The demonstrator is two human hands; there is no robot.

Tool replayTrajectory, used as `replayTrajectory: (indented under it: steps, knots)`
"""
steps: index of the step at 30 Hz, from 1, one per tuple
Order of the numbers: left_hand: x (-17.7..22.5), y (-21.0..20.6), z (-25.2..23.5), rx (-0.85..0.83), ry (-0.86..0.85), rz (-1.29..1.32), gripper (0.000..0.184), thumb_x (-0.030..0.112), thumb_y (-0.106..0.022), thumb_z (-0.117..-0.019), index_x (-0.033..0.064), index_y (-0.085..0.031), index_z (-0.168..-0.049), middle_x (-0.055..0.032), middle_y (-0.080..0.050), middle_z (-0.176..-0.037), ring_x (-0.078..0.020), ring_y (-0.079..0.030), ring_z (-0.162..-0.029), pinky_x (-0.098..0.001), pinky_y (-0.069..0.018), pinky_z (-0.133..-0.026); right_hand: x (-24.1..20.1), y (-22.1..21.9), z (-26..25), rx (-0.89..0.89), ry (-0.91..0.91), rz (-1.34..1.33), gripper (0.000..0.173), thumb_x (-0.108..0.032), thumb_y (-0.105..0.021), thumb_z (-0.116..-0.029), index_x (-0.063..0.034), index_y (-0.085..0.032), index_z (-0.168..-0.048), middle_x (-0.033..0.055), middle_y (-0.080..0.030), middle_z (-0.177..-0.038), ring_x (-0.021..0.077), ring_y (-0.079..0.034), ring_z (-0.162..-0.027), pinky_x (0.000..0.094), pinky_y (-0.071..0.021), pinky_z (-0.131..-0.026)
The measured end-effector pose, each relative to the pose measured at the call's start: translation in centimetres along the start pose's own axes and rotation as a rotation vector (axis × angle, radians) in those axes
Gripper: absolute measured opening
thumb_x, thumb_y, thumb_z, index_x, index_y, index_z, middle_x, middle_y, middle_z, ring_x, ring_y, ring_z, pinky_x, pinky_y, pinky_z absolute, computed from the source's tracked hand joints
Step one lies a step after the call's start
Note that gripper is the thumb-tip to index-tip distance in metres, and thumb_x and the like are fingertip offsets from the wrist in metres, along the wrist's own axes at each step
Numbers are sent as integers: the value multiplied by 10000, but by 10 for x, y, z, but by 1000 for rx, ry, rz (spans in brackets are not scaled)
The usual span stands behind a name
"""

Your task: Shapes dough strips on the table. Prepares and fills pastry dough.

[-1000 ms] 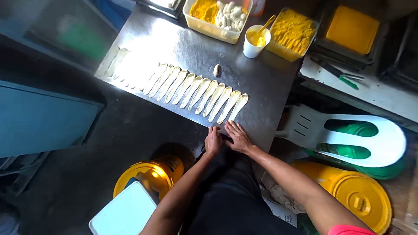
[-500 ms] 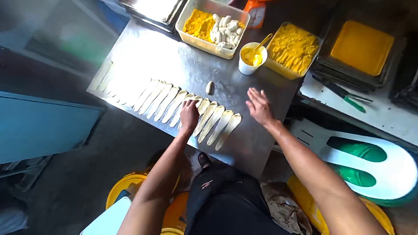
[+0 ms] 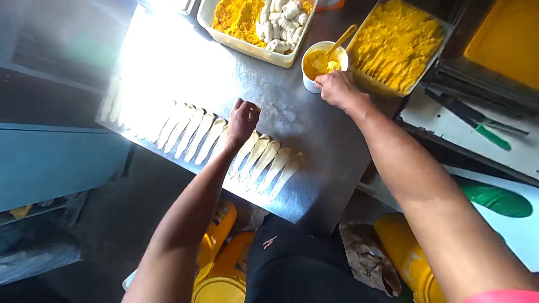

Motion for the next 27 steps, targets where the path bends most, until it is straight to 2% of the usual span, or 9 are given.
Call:
replayTrajectory:
  steps: [2,5,8,11,16,19,21,24,27]
  knots:
    - [18,-7,33,64,247,363,344,335,-624,-1029,41,-672,-1203,-114,-674,-1138,-193,-723,-877,-396,-645,-814,4,-4,4,59,33,-8,236,-212,-539,-1038,-70,-724,-1075,217,-717,-1070,439,-678,-1058,648,-507,-868]
    - [38,-40,98,58,552,892,379,315,-604,-1046,2,-635,-1256,-113,-708,-1056,-182,-692,-852,-389,-601,-798,5,-17,28,339,147,-116,231,-206,-601,-1022,-6,-706,-1067,205,-682,-1134,389,-635,-1150,543,-505,-1002]
    - [49,-71,158,-42,732,1119,389,310,-670,-1008,34,-621,-1279,-97,-707,-1082,-183,-703,-899,-390,-606,-836,-21,-29,97,670,173,-288,327,-281,-615,-1030,-62,-709,-1255,130,-691,-1252,271,-623,-1230,432,-470,-1107]
    - [62,-90,190,-136,793,1251,353,85,-711,-958,-11,-618,-1285,-128,-717,-1064,-197,-715,-880,-370,-615,-824,-48,-71,210,608,65,-387,410,-296,-570,-1060,-78,-627,-1403,95,-587,-1481,238,-521,-1413,474,-350,-1243]
    - [120,-94,189,-202,699,1339,355,48,-683,-972,-4,-609,-1316,-149,-716,-1132,-229,-735,-936,-378,-624,-851,-50,-143,293,535,-65,-477,404,-306,-620,-1033,-85,-659,-1368,76,-627,-1435,204,-545,-1388,466,-369,-1234]
    - [140,-106,179,-198,709,1350,366,80,-694,-977,22,-612,-1328,-161,-706,-1154,-259,-739,-951,-411,-631,-853,-54,-146,311,539,-76,-558,388,-281,-631,-1025,-90,-668,-1361,75,-635,-1424,186,-571,-1359,423,-457,-1173]
    - [126,-136,175,-179,773,1273,321,102,-712,-966,7,-643,-1265,-156,-708,-1124,-251,-728,-943,-419,-627,-858,-55,-150,310,522,-38,-616,389,-279,-637,-1021,-77,-670,-1351,87,-641,-1409,185,-591,-1331,409,-496,-1134]
    - [92,-174,176,-142,859,1097,298,185,-750,-946,9,-698,-1181,-153,-727,-1069,-243,-725,-923,-436,-624,-839,-57,-158,291,425,98,-672,461,-296,-663,-1002,-68,-631,-1402,80,-611,-1459,191,-537,-1397,438,-425,-1204]
    - [88,-176,178,-140,872,1026,273,211,-740,-957,24,-714,-1154,-131,-732,-1033,-211,-715,-885,-413,-611,-815,-58,-169,263,285,289,-681,540,-307,-685,-985,-33,-589,-1440,111,-575,-1498,208,-493,-1441,426,-381,-1239]
Point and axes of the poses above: each hand's wrist, its own z-axis away from the middle knuckle, its own y-axis out of the back of the hand, x = y × z, the point moved 1 cm from there along -z, towards the middle knuckle
